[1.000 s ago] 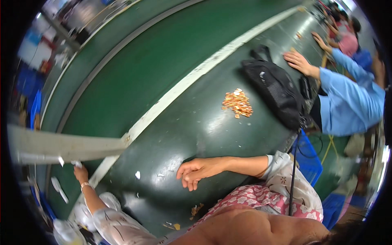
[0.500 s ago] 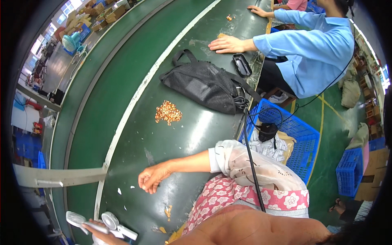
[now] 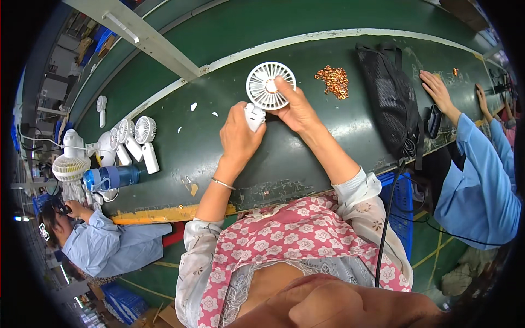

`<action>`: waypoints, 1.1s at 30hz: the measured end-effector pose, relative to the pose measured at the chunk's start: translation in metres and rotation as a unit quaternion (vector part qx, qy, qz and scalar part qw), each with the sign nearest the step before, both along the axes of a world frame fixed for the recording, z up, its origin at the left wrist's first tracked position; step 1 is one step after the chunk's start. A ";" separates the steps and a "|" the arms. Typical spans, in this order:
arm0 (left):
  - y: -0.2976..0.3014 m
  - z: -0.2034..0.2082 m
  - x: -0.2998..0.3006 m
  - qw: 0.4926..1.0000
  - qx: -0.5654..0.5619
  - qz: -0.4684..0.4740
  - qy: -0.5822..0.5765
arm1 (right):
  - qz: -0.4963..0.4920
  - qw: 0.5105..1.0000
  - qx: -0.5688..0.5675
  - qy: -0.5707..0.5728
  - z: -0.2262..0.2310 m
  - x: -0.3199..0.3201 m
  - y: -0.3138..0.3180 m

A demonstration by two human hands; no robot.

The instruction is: The person assembles portable electric fans by attaching the fan heads to the fan handles by hand on a workstation.

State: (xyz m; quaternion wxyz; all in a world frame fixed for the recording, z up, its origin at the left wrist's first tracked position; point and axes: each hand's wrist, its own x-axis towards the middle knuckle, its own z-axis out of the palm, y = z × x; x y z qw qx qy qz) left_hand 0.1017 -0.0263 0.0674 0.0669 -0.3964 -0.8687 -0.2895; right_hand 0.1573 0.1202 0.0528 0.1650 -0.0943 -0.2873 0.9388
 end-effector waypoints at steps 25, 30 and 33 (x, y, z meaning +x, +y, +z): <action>0.002 -0.037 -0.046 0.697 0.180 -0.170 -0.673 | -0.015 0.995 -0.021 -0.097 -0.028 -0.001 0.041; 0.012 -0.042 -0.046 0.459 0.314 -0.099 -0.826 | -0.064 0.993 -0.076 -0.066 -0.037 0.000 0.040; 0.016 -0.040 -0.043 0.427 0.326 -0.116 -0.835 | -0.077 0.992 -0.085 -0.042 -0.034 0.002 0.044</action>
